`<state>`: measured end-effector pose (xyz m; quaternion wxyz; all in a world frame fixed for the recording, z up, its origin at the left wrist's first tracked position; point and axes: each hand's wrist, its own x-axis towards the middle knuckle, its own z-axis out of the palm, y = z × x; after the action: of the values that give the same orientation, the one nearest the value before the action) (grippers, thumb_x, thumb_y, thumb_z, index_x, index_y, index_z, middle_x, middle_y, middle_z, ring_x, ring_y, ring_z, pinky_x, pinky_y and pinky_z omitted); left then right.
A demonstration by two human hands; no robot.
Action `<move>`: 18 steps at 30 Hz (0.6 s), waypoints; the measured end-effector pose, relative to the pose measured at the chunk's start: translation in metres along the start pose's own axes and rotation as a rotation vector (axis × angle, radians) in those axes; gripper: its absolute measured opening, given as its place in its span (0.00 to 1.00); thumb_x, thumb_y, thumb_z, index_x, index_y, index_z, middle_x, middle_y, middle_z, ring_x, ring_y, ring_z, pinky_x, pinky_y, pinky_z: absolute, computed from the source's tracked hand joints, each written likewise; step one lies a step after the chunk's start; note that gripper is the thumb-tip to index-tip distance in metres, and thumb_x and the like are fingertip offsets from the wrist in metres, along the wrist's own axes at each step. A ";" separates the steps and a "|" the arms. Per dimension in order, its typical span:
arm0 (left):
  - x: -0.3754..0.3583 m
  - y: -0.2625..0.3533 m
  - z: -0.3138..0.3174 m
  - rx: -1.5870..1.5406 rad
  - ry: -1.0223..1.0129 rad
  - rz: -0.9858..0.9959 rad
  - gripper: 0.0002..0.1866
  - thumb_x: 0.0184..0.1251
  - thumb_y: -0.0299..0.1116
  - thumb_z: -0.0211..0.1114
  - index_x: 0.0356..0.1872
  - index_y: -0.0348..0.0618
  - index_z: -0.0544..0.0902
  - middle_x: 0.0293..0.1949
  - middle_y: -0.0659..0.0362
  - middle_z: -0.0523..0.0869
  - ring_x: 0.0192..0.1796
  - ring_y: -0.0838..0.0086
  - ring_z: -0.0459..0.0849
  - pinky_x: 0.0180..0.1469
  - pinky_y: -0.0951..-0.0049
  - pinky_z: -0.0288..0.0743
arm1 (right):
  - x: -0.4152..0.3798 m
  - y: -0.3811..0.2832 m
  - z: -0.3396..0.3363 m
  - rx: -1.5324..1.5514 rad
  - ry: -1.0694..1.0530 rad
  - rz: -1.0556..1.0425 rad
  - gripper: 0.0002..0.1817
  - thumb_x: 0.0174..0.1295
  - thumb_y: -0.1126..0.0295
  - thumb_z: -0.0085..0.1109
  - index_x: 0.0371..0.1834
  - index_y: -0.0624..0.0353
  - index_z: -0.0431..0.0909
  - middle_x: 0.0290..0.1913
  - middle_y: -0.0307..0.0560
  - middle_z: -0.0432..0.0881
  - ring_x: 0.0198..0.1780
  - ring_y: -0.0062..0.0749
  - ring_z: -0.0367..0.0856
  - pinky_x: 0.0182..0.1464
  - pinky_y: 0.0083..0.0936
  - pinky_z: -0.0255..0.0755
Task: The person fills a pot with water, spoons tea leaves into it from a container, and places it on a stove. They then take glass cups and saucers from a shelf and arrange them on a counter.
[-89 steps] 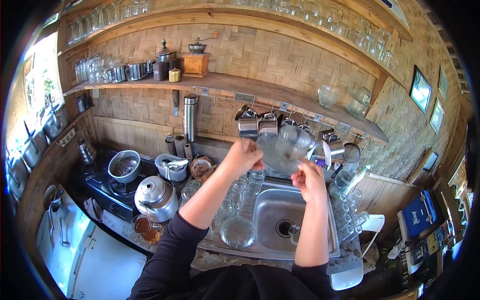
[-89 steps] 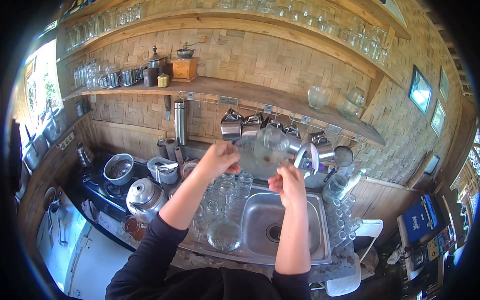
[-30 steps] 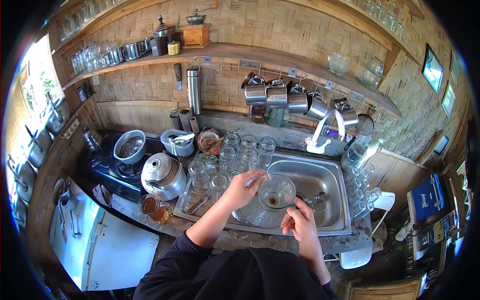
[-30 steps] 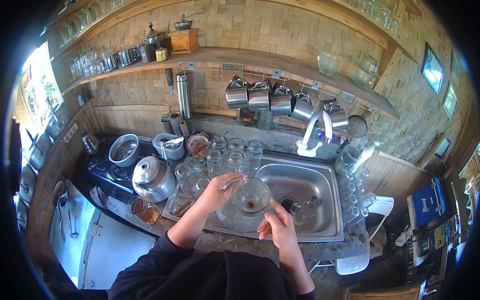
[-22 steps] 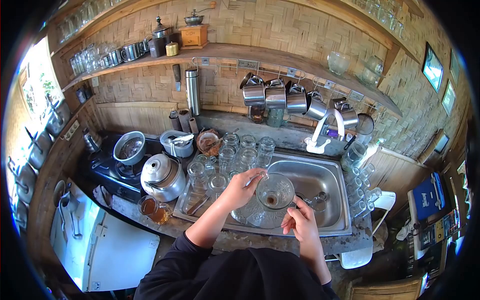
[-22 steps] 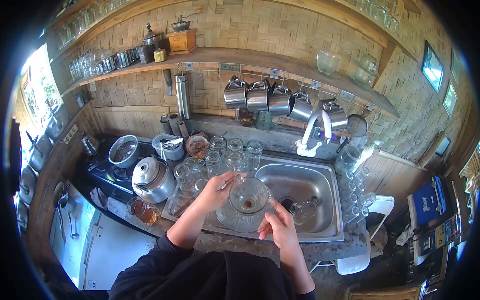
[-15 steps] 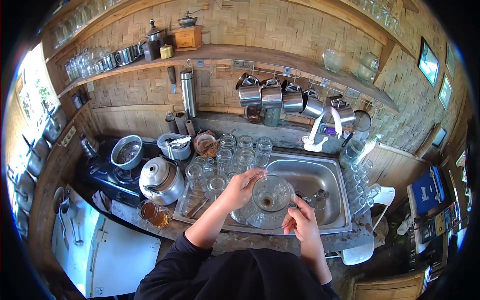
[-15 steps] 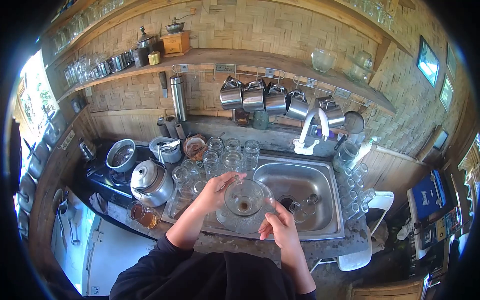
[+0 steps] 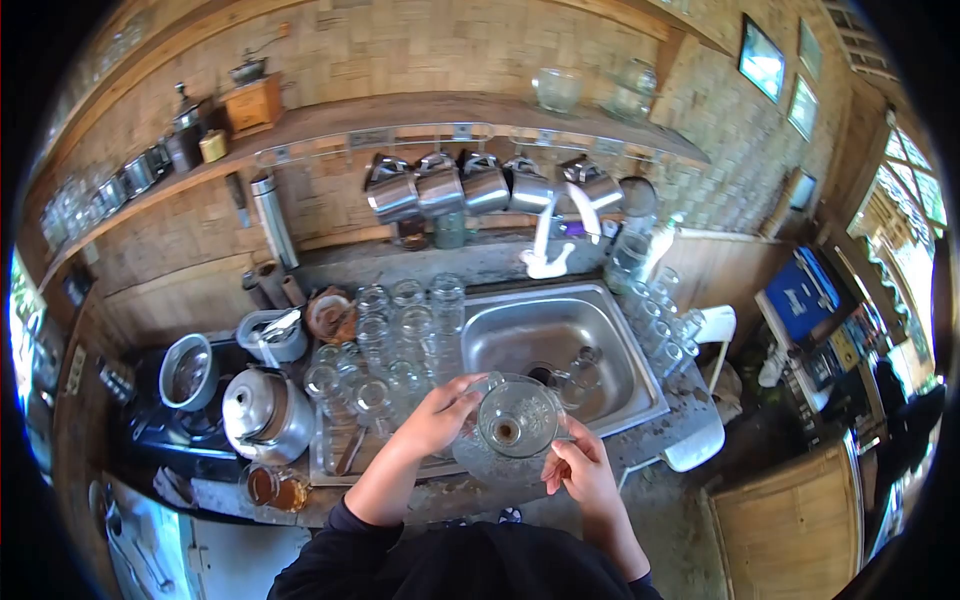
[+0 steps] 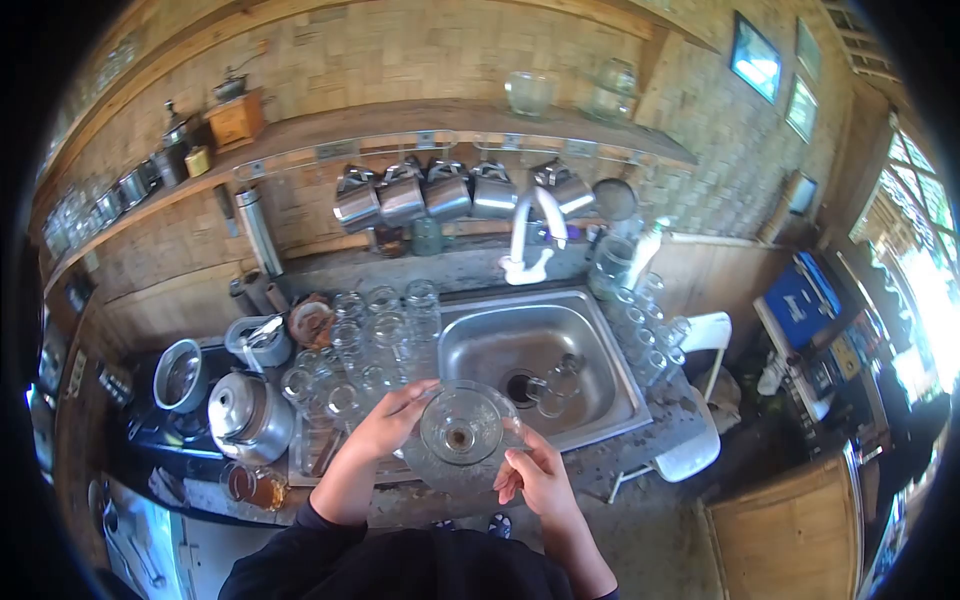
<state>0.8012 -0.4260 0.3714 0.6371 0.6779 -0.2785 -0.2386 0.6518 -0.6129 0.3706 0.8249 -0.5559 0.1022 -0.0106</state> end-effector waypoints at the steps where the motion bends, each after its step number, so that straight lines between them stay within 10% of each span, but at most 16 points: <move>1: -0.001 0.001 0.006 -0.068 -0.084 -0.091 0.19 0.70 0.33 0.47 0.58 0.38 0.68 0.38 0.58 0.79 0.30 0.81 0.79 0.27 0.80 0.71 | -0.008 -0.001 -0.004 0.001 0.031 -0.005 0.24 0.63 0.77 0.40 0.63 0.65 0.57 0.18 0.51 0.77 0.15 0.30 0.75 0.18 0.19 0.70; 18: -0.050 0.015 0.230 -0.119 -0.683 0.076 0.16 0.73 0.35 0.41 0.51 0.36 0.73 0.16 0.62 0.74 0.16 0.84 0.70 0.20 0.81 0.65 | -0.272 0.010 -0.054 0.063 0.650 -0.243 0.23 0.64 0.74 0.42 0.63 0.63 0.58 0.19 0.43 0.76 0.16 0.24 0.74 0.20 0.17 0.70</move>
<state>0.6069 -0.5605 0.3673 0.5540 0.5099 -0.4863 -0.4433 0.3747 -0.6224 0.3844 0.7586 -0.5060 0.2921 -0.2884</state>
